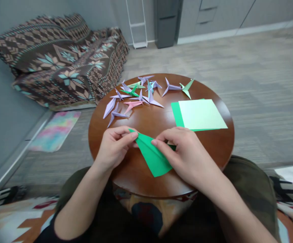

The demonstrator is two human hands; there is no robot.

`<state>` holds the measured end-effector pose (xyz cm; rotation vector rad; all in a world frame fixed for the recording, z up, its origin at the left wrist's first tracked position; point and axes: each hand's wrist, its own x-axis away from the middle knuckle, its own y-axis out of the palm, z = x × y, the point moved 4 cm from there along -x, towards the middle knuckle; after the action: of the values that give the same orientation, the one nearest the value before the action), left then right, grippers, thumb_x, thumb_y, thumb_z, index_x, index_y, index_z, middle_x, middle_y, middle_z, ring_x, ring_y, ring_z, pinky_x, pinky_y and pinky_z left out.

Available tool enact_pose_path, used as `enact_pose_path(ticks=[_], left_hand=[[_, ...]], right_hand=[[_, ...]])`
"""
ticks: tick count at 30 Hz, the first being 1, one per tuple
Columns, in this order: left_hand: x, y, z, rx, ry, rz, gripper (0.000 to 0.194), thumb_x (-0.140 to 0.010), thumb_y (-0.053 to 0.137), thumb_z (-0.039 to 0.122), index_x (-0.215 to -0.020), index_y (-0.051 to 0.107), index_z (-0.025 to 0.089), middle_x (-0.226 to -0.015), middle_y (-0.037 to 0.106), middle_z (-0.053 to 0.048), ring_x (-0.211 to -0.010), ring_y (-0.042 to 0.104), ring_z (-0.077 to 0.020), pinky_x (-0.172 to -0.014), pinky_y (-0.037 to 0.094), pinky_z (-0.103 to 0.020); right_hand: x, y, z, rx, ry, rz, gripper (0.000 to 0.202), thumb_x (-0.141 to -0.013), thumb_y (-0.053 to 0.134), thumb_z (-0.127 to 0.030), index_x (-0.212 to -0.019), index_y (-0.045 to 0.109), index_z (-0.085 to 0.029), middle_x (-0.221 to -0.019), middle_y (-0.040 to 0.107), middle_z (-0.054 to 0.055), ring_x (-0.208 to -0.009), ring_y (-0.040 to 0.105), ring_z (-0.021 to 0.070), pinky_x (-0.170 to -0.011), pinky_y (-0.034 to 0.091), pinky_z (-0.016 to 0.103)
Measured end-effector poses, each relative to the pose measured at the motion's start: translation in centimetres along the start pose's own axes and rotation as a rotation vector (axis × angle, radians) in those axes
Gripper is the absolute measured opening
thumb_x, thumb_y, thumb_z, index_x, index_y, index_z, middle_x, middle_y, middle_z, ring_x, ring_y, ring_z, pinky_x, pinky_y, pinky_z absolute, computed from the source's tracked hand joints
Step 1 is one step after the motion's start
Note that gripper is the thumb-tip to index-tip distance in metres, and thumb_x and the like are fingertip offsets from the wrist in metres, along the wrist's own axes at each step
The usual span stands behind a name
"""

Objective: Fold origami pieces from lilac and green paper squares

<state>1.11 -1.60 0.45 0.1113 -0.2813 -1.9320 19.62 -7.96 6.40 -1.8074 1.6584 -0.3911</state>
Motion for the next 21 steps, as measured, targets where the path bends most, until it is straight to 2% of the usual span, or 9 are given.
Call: enact_pose_path(ticks=[7, 16, 21], left_hand=[[0.0, 0.0, 0.3, 0.032, 0.038, -0.013, 0.017, -0.077, 0.09, 0.031, -0.081, 0.082, 0.017, -0.077, 0.079, -0.003, -0.068, 0.075, -0.0143, -0.069, 0.065, -0.023], [-0.1, -0.2, 1.3, 0.074, 0.049, 0.099, 0.018, -0.071, 0.092, 0.03, -0.072, 0.079, 0.017, -0.069, 0.077, -0.001, -0.063, 0.073, -0.0133, -0.063, 0.064, -0.022], [-0.5, -1.1, 1.8, 0.107, 0.061, 0.203, 0.026, -0.071, 0.089, 0.037, -0.071, 0.074, 0.016, -0.07, 0.076, -0.002, -0.065, 0.074, -0.0138, -0.064, 0.063, -0.022]], right_hand=[[0.2, 0.1, 0.2, 0.016, -0.015, -0.021, 0.028, -0.1, 0.059, -0.028, -0.077, 0.072, -0.021, -0.074, 0.075, 0.003, -0.068, 0.066, 0.0187, -0.064, 0.049, 0.03], [0.3, 0.0, -0.1, 0.037, -0.046, -0.018, 0.028, -0.101, 0.06, -0.027, -0.075, 0.07, -0.022, -0.073, 0.074, 0.003, -0.068, 0.065, 0.0192, -0.067, 0.048, 0.031], [0.3, -0.1, 0.0, 0.037, -0.039, -0.017, 0.028, -0.101, 0.059, -0.028, -0.075, 0.07, -0.023, -0.071, 0.073, 0.003, -0.066, 0.064, 0.0196, -0.065, 0.048, 0.032]])
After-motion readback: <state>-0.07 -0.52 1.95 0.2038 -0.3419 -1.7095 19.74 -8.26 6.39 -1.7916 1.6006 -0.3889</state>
